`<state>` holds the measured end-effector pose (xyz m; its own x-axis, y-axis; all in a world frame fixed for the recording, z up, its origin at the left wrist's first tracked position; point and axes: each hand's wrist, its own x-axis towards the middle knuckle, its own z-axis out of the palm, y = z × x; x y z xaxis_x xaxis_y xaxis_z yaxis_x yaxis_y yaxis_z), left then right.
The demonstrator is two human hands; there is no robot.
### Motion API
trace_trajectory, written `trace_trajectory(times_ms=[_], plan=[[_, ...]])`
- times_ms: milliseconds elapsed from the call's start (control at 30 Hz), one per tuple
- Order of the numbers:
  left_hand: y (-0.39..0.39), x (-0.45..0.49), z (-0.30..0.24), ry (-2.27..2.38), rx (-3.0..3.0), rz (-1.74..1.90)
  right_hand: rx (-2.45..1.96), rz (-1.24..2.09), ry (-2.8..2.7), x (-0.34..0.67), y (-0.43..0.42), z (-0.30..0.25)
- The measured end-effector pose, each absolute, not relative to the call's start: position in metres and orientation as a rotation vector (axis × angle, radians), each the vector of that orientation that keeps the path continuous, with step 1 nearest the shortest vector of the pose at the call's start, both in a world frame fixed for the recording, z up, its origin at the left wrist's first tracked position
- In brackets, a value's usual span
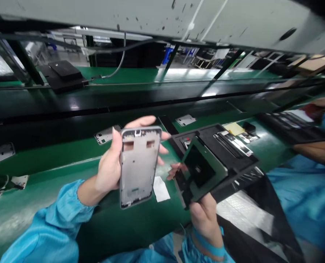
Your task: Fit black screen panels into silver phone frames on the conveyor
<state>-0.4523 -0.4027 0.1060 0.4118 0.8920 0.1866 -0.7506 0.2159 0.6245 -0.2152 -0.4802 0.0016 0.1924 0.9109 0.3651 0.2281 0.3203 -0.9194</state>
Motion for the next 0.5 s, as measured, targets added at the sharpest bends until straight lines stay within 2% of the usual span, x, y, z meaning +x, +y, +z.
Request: trace_trajectory(times_ms=[100,200,333,500], plan=[[-0.384,-0.45,0.105,0.36,0.614,1.294,-1.125,0.683,-1.622,-0.215,-0.471,0.023],[-0.368,-0.451,0.104,0.427,0.586,1.369,-1.149,0.529,-1.793,-0.216,-0.465,0.036],[-0.362,-0.456,0.103,0.444,0.641,1.402,-1.112,0.395,-1.949,-0.217,-0.465,0.04],[-0.364,-0.459,0.096,0.408,0.843,1.461,-1.036,0.404,-2.038,-0.22,-0.463,0.041]])
